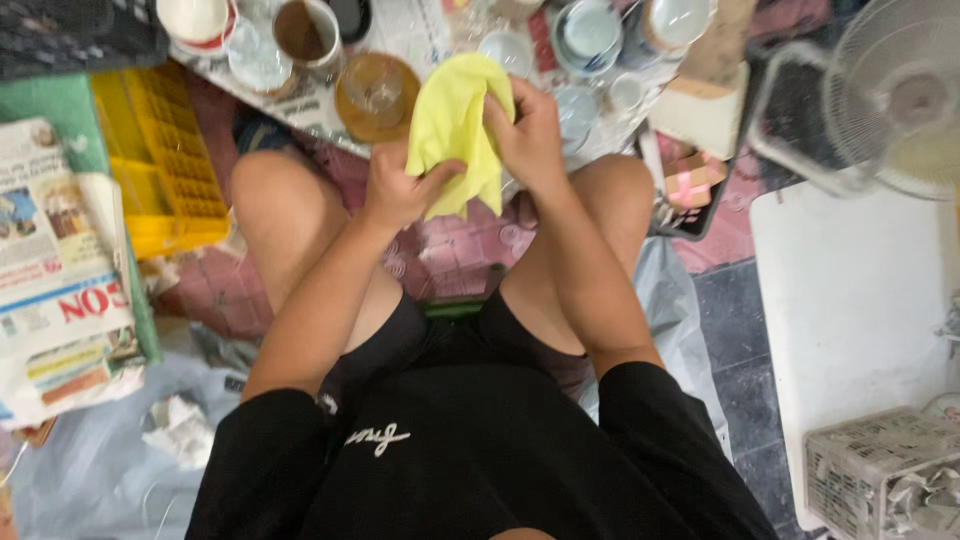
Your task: The person wipes various ceramic and glass items, including cups, bowls, and a glass, using a yellow cloth. They handle each item individually, wiping the exterior and interior surfaces before placing them back on the table.
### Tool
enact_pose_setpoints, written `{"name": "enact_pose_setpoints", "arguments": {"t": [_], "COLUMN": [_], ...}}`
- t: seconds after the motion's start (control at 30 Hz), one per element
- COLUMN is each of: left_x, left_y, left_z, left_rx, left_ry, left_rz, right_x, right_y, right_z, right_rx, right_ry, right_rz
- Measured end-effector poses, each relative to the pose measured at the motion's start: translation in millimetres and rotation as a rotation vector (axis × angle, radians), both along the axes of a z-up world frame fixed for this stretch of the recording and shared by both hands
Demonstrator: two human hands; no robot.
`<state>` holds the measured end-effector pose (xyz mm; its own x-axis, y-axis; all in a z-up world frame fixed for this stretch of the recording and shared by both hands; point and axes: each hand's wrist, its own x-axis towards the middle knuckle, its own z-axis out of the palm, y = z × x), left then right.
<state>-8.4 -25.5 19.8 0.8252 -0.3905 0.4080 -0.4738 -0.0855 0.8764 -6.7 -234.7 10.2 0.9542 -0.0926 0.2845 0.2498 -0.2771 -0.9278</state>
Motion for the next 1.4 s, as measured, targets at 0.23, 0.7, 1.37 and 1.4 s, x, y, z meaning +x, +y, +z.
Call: {"name": "enact_pose_setpoints", "arguments": {"t": [0.23, 0.7, 1.37, 1.4], "left_x": [-4.1, 1.3, 13.7, 13.7], "left_y": [-5.5, 20.3, 30.0, 27.0], "left_z": [-10.5, -25.4, -31.9, -32.1], "left_rx": [-0.085, -0.226, -0.015, 0.005], "left_ry": [0.152, 0.162, 0.005, -0.022], "left_rz": [0.097, 0.078, 0.183, 0.178], "right_x": [-10.6, -10.5, -17.9, -18.8], "right_y": [-0.2, 14.5, 14.3, 15.1], "right_z": [9.6, 33.3, 22.7, 21.7], "right_rx": [-0.087, -0.295, -0.313, -0.316], "right_ry": [0.009, -0.014, -0.13, -0.139], "right_rz": [-0.072, -0.018, 0.105, 0.089]}}
